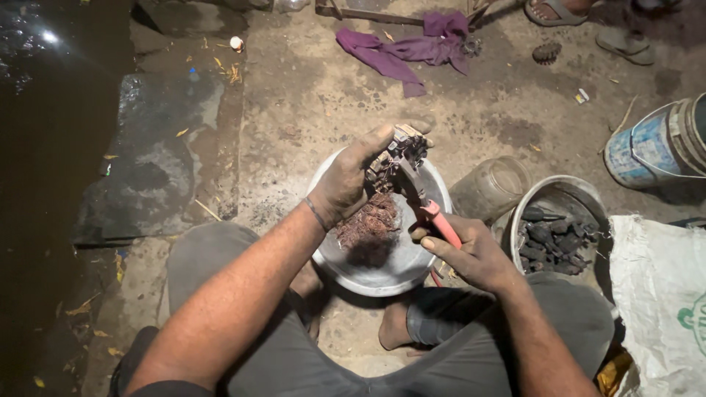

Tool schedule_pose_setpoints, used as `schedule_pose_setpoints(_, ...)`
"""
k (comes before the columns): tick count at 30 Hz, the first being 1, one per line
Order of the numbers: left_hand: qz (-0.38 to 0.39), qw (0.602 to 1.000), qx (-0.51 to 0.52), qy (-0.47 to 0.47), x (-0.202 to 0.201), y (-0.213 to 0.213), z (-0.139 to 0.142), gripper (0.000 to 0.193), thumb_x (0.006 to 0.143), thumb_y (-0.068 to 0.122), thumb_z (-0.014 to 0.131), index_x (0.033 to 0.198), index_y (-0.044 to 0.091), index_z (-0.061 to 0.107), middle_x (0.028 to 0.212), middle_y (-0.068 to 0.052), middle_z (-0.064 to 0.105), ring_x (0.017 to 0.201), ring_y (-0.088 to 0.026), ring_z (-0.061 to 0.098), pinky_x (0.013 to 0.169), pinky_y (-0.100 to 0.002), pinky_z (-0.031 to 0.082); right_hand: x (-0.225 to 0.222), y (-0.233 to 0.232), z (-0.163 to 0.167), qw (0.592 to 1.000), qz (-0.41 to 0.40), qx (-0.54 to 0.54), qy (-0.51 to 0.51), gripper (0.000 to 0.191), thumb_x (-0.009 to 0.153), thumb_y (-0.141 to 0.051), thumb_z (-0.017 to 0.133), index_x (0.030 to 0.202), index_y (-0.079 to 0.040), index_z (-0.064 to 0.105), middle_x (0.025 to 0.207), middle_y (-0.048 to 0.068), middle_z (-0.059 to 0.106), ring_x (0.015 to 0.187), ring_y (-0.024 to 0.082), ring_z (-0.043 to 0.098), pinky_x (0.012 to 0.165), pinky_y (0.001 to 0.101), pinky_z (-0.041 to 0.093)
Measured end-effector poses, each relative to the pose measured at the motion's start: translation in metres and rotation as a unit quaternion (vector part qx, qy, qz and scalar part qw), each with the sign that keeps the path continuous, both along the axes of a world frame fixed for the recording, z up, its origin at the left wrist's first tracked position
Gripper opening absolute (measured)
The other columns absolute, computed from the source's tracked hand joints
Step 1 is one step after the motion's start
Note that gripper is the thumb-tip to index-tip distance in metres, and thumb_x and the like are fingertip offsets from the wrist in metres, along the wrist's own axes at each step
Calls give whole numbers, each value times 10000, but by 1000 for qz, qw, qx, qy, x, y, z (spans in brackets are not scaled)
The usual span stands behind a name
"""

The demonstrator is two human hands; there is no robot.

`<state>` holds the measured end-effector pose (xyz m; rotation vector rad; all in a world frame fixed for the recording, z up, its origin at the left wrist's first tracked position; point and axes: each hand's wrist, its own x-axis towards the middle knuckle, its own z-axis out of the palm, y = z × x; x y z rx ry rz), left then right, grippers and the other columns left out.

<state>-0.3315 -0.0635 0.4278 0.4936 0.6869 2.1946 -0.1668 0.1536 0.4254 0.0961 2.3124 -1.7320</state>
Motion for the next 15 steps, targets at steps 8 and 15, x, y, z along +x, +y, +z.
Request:
schedule_pose_setpoints(8, 171, 852, -68, 491, -38, 7, -29, 400, 1143, 279, 507, 1419, 2, 590, 1396, -140, 628, 1306, -215, 602, 1174, -358, 466, 7, 8, -32, 989, -104, 72, -73, 413, 870, -124, 712, 1263, 1, 700, 918, 67, 734, 764, 154, 647, 681, 324, 543)
schedule_pose_setpoints(15, -41, 995, 65, 57, -52, 18, -19, 318, 1041, 303, 640, 1157, 8, 669, 1081, -176, 705, 953, -269, 715, 870, -398, 599, 0, 1, -33, 994, -30, -102, 36, 719, 824, -118, 644, 1493, -26, 397, 1263, 26, 620, 1043, 163, 638, 851, 340, 531)
